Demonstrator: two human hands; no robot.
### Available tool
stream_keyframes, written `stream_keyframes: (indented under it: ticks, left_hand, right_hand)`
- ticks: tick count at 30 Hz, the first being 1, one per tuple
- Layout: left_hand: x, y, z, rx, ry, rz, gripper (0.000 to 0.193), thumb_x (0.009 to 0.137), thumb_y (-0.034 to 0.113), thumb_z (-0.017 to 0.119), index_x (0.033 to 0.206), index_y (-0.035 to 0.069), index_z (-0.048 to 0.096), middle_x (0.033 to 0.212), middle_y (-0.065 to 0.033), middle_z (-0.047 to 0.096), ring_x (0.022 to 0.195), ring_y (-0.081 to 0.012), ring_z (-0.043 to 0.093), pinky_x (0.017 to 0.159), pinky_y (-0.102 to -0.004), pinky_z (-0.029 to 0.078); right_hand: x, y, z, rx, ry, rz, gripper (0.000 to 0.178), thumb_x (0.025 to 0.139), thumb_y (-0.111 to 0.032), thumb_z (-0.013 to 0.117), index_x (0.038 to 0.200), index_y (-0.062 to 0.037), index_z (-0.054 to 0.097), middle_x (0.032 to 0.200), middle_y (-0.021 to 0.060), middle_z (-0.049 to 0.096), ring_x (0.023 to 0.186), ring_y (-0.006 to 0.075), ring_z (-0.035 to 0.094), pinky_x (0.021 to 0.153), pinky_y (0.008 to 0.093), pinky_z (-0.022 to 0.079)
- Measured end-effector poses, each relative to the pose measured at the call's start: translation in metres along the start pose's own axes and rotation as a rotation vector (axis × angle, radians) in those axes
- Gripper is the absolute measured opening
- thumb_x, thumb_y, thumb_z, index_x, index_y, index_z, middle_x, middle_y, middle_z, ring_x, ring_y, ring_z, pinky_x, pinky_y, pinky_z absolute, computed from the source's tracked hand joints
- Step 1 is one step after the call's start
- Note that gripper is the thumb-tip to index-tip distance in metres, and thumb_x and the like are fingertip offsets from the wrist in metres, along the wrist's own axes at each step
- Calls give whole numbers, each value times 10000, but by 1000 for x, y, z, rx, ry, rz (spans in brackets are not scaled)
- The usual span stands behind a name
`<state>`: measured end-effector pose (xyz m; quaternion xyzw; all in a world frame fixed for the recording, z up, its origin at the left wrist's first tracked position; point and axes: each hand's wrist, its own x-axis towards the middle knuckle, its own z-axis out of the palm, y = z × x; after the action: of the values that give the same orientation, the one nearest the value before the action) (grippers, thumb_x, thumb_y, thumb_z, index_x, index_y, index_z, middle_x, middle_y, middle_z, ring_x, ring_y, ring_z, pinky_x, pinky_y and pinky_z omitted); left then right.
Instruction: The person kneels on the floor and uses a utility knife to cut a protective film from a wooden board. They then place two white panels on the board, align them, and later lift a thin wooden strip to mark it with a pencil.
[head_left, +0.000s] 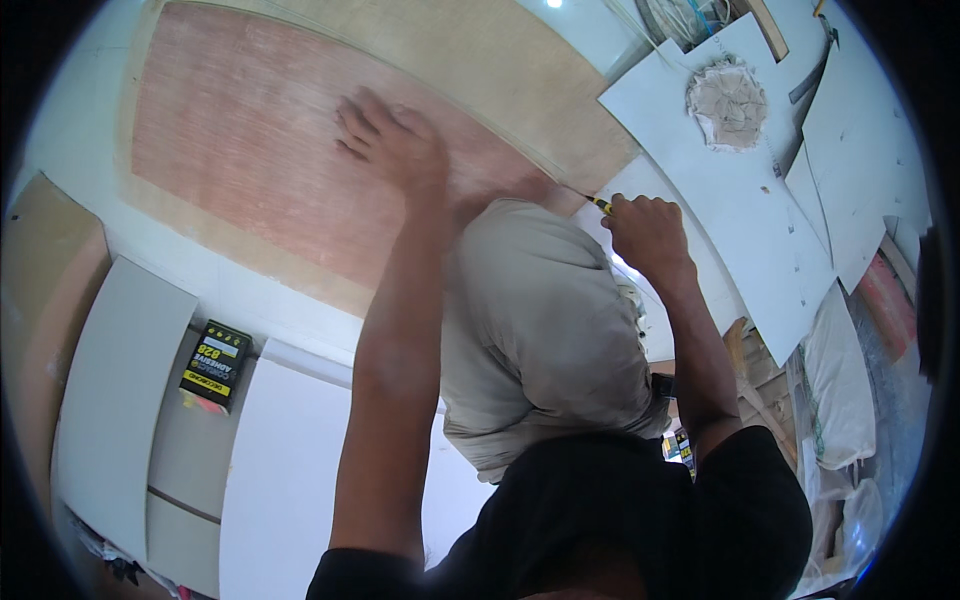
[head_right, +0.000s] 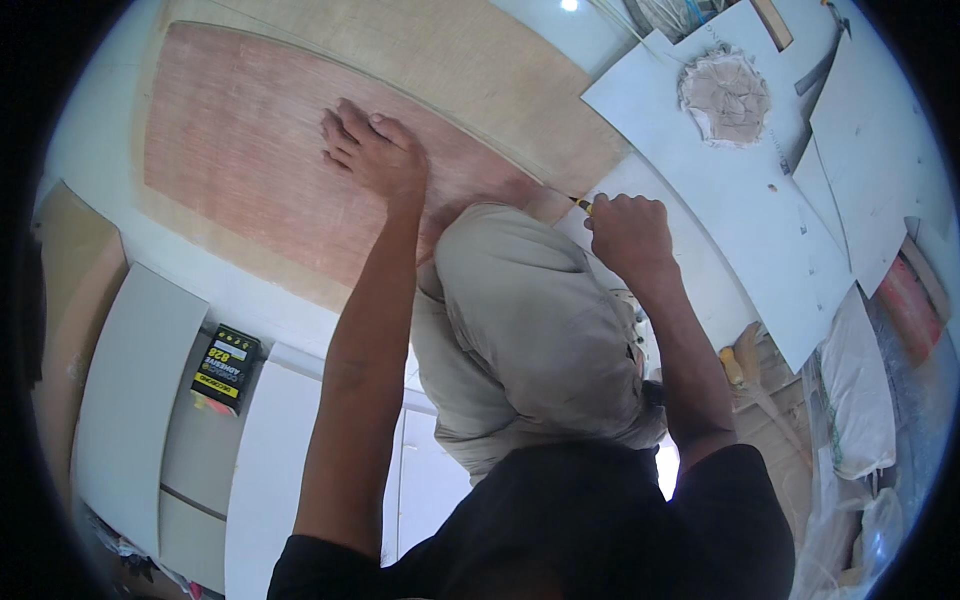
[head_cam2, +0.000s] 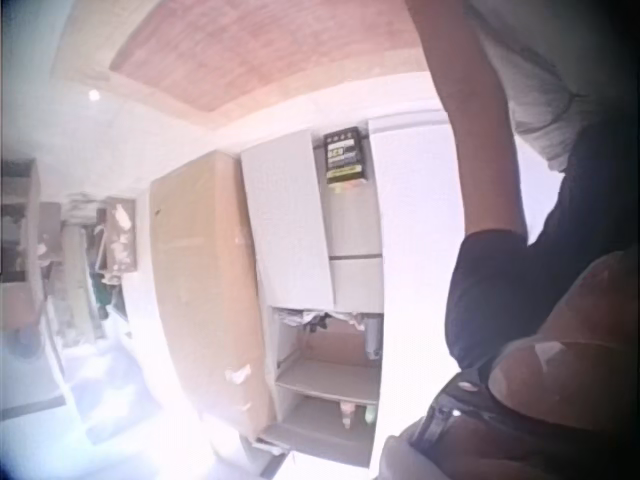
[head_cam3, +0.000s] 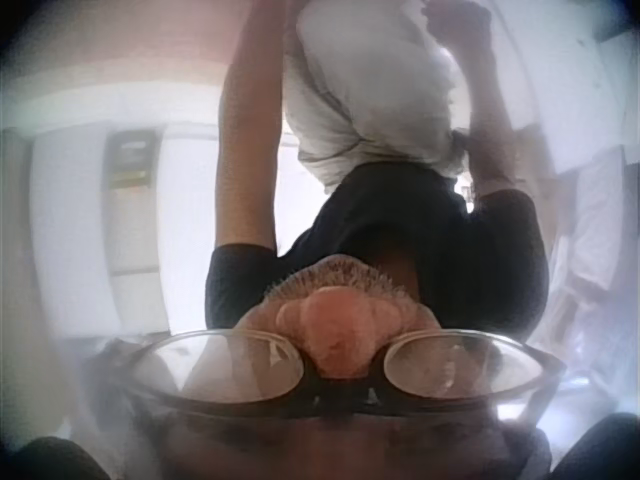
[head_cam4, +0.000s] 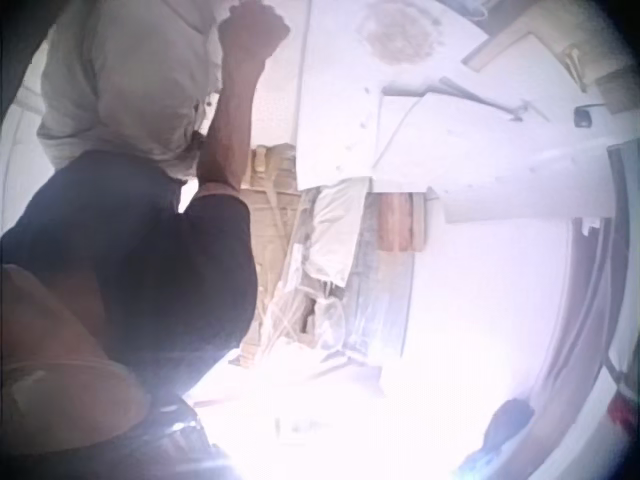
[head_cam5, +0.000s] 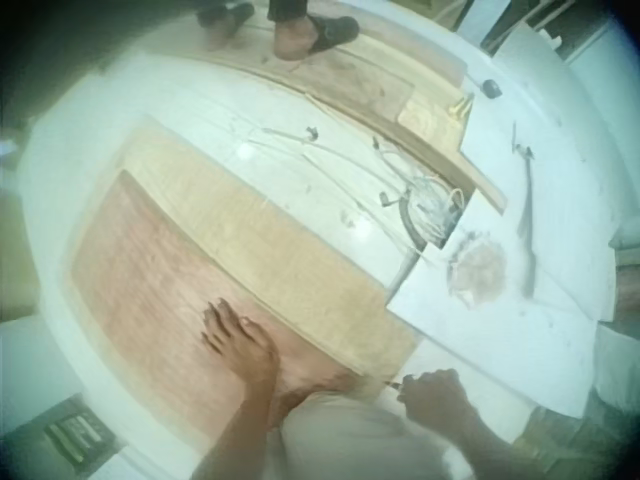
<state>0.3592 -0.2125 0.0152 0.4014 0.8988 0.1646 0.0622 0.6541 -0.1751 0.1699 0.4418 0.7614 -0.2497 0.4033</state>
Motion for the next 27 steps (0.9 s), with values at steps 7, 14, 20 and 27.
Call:
stream_keyframes:
  ticks: [7,14,20,27]
  left_hand:
    - [-1,3,2,-31,36,0,620,1091,351,403,1634,52,401,1696,-268,327,1612,-441,241,1288,-687,135]
    - [0,-2,1,-30,85,-13,604,1096,375,401,1606,55,451,1684,-254,358,1601,-419,272,1297,-663,127]
    - [5,1,4,-29,120,51,588,1058,302,486,1591,54,473,1650,-263,411,1572,-440,328,1272,-688,185]
    - [-1,-2,-2,-13,110,-24,592,1071,337,493,1612,99,470,1689,-200,384,1582,-389,325,1304,-618,167]
  right_hand:
    - [3,7,49,118,21,-15,305,1040,-298,657,1186,-31,628,849,181,763,809,379,766,713,524,578]
    - [-1,20,66,495,314,-54,256,1044,-216,613,1174,4,594,906,239,746,815,455,735,688,555,566]
    - [108,-25,34,707,696,-225,211,966,-205,675,1099,-41,667,1057,218,743,937,458,718,781,550,573]
    - [140,-58,8,435,538,-379,245,850,-116,652,1066,-9,695,1063,233,701,952,464,724,811,559,590]
